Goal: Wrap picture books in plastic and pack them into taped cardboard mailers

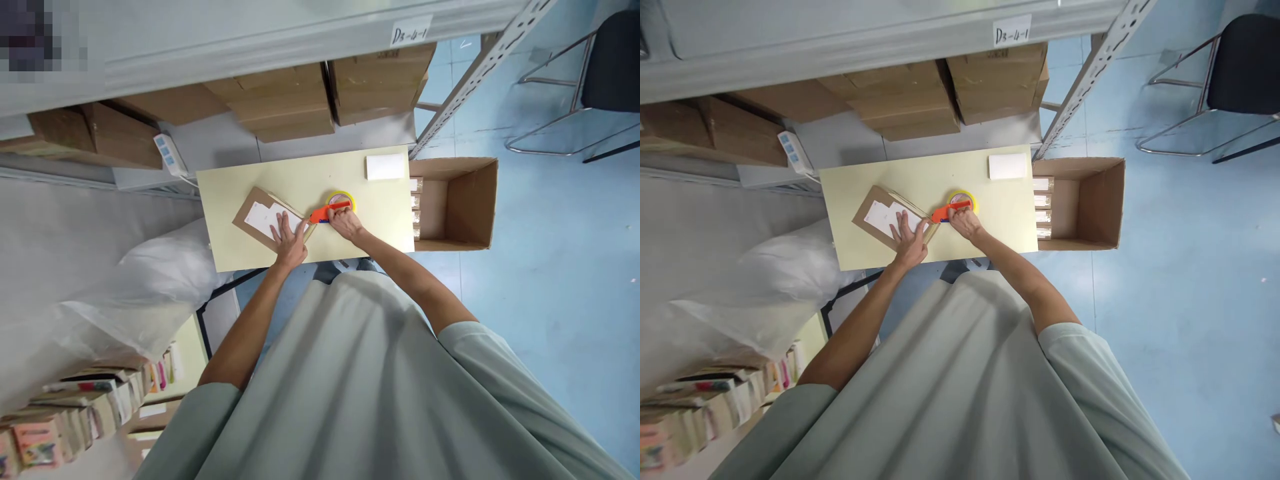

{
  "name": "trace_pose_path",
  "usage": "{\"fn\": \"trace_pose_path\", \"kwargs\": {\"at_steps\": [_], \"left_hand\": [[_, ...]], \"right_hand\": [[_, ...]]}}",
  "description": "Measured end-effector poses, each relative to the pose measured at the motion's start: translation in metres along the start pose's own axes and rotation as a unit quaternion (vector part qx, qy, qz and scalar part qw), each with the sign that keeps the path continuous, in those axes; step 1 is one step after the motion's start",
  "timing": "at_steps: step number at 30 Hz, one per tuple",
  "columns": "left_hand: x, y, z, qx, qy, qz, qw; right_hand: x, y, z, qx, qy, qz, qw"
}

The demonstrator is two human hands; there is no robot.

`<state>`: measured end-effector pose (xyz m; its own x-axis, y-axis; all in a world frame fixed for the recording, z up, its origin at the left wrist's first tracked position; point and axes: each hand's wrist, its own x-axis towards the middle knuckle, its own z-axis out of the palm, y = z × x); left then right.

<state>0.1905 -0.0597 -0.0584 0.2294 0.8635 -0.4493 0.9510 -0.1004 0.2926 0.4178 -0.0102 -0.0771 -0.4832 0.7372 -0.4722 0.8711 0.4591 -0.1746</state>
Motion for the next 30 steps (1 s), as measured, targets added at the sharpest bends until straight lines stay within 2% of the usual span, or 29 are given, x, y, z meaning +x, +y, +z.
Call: {"fn": "trace_pose_path", "kwargs": {"at_steps": [6, 11, 22, 26, 30], "left_hand": [[-0.002, 0.002, -0.004, -0.014, -0.004, 0.006, 1.000], [-0.003, 0.003, -0.009, -0.023, -0.020, 0.022, 0.999], [0.000, -0.012, -0.007, -0.037, -0.021, 0.082, 0.996], [-0.002, -0.016, -0.005, -0.046, -0.030, 0.102, 0.993], [-0.010, -0.024, -0.009, -0.062, -0.038, 0.144, 0.987]], "right_hand": [[0.000, 0.002, -0.011, 0.019, -0.058, 0.012, 0.998], [-0.002, 0.006, -0.027, 0.017, -0.076, 0.036, 0.996], [-0.031, -0.023, -0.073, 0.012, -0.079, 0.122, 0.989], [-0.005, -0.054, -0.080, 0.019, -0.082, 0.183, 0.980], [0.024, -0.084, -0.091, 0.010, -0.087, 0.205, 0.975]]}}
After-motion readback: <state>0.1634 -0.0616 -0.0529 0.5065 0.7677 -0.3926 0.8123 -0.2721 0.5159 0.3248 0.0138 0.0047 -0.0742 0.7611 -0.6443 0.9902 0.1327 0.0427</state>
